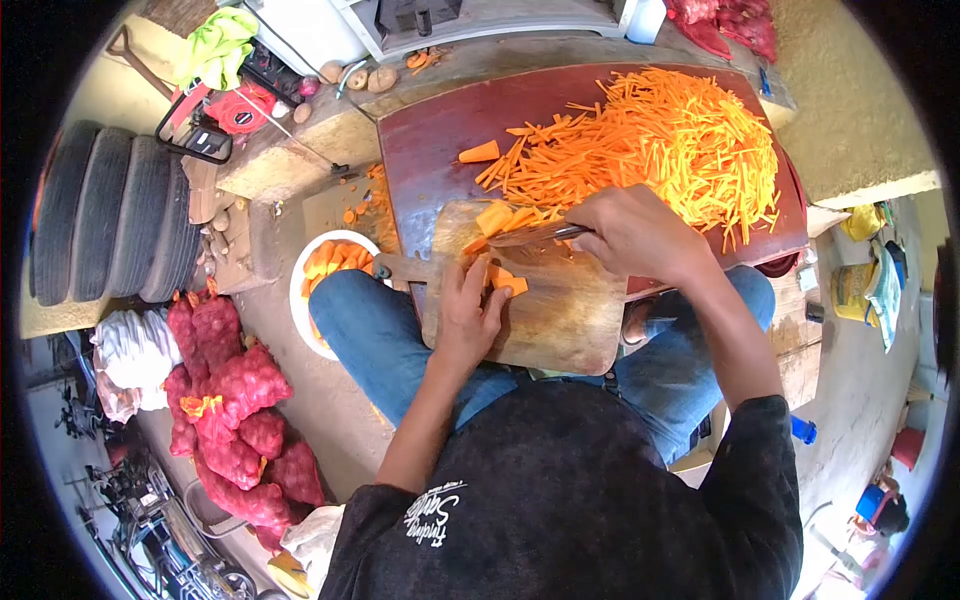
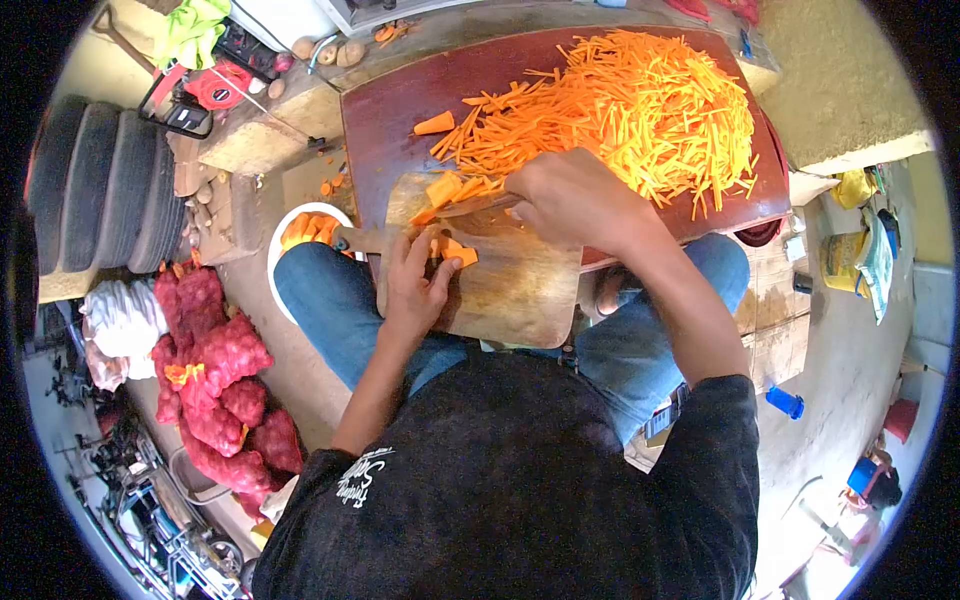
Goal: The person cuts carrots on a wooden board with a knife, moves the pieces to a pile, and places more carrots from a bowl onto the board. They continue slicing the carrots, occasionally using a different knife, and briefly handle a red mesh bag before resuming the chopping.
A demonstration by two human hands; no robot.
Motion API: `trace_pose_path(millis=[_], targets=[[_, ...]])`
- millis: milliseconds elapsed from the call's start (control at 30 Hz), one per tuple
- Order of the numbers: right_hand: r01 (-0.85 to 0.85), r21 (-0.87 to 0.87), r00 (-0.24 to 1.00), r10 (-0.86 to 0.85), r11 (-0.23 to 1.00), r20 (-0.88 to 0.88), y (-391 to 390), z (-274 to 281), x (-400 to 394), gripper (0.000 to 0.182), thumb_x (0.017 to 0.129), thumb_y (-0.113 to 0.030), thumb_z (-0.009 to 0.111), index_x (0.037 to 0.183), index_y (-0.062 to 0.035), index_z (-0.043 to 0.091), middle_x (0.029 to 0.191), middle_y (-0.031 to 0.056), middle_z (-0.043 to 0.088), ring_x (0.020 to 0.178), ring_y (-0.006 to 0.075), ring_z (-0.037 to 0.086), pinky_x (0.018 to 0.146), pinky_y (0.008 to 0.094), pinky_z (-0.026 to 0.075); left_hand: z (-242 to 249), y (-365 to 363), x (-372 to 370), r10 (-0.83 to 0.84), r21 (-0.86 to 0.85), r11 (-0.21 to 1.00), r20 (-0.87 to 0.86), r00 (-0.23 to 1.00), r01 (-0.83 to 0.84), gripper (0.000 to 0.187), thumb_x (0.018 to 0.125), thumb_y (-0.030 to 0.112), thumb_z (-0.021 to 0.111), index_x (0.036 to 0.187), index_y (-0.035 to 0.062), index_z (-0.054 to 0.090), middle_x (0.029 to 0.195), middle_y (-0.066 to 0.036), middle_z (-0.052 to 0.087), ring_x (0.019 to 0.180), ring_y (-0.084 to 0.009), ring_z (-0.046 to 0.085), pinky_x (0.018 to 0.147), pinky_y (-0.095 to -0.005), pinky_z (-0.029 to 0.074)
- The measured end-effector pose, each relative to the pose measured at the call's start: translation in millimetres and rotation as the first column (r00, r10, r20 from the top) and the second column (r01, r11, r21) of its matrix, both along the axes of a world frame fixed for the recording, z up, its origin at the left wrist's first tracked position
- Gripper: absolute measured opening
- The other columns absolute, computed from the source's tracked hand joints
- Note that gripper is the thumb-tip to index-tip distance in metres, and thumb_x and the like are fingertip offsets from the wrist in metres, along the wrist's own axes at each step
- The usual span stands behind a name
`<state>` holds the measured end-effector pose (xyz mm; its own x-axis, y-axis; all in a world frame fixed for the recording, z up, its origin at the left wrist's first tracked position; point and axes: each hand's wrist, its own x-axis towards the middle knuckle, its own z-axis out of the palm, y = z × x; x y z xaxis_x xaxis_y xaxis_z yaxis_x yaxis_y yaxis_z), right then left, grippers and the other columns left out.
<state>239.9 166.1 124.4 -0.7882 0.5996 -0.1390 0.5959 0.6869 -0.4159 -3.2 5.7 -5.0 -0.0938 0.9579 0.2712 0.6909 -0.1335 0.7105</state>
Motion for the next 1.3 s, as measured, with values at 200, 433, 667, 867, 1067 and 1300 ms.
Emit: trace_pose_path(millis=[200, 433, 667, 867, 1067, 1300], targets=[[0.15, -0.176, 0.984, -0.164, 0.973, -0.072, -22, 1, 32, 0.029, 0.096, -0.021, 0.073, 0.117, -0.0021, 0.078, 0.098, 0.0238, 0.077, 0.094, 0.0423, 0.075, 0.084, 0.047, 0.059, -6, 0, -3, -0.019, 0.077, 0.997, -0.031, 0.999, 0.021, 0.056, 0.087, 0.01, 0.087, 0.136, -0.0053, 0.065, 0.121, -0.024, 0.063, 0.108, -0.043, 0.063, 0.093, -0.0491, 0.054], [0.513, -0.182, 0.827, -0.54, 0.839, -0.158, -39, -44, 74, 0.024, 0.102, -0.016, 0.069, 0.114, 0.003, 0.075, 0.094, 0.0248, 0.075, 0.086, 0.0411, 0.075, 0.08, 0.0446, 0.057, 9, 0, 7, -0.061, 0.05, 0.996, -0.152, 0.986, 0.07, 0.057, 0.085, 0.017, 0.09, 0.135, 0.0003, 0.069, 0.12, -0.021, 0.064, 0.108, -0.0404, 0.06, 0.093, -0.0496, 0.051], [0.486, -0.298, 0.803, -0.554, 0.821, -0.218, -59, -41, 75, 0.026, 0.104, -0.017, 0.07, 0.114, 0.0064, 0.073, 0.089, 0.0246, 0.074, 0.081, 0.0339, 0.075, 0.077, 0.0431, 0.057, -3, -3, 4, -0.058, 0.02, 0.998, -0.189, 0.98, 0.063, 0.055, 0.084, 0.013, 0.091, 0.134, 0.0009, 0.07, 0.124, -0.021, 0.065, 0.112, -0.0419, 0.06, 0.096, -0.0494, 0.051], [0.535, -0.093, 0.798, -0.539, 0.839, -0.271, -63, -54, 60, 0.025, 0.105, -0.02, 0.068, 0.11, 0.0051, 0.07, 0.084, 0.0284, 0.071, 0.083, 0.0476, 0.073, 0.076, 0.0497, 0.056, -4, -2, 3, -0.087, 0.063, 0.993, -0.193, 0.977, 0.101, 0.052, 0.085, 0.011, 0.09, 0.132, 0.0014, 0.07, 0.126, -0.02, 0.065, 0.111, -0.0413, 0.061, 0.095, -0.0492, 0.052], [0.496, -0.305, 0.797, -0.566, 0.813, -0.212, -69, -23, 42, 0.027, 0.107, -0.022, 0.067, 0.107, 0.0046, 0.068, 0.084, 0.032, 0.067, 0.083, 0.0519, 0.068, 0.074, 0.053, 0.054, 5, 0, 3, -0.061, 0.089, 0.992, -0.262, 0.963, 0.087, 0.054, 0.086, 0.015, 0.09, 0.134, 0.0019, 0.07, 0.127, -0.02, 0.065, 0.108, -0.0398, 0.063, 0.093, -0.0484, 0.053], [0.441, -0.342, 0.754, -0.55, 0.829, -0.359, -83, -56, 21, 0.027, 0.108, -0.021, 0.068, 0.102, 0.0056, 0.067, 0.076, 0.0295, 0.061, 0.067, 0.0422, 0.062, 0.067, 0.0496, 0.051, 13, -4, 4, 0.033, -0.04, 0.998, -0.206, 0.978, -0.042, 0.072, 0.091, 0.019, 0.087, 0.154, 0.0014, 0.057, 0.139, -0.03, 0.057, 0.116, -0.0457, 0.062, 0.101, -0.0517, 0.053]])
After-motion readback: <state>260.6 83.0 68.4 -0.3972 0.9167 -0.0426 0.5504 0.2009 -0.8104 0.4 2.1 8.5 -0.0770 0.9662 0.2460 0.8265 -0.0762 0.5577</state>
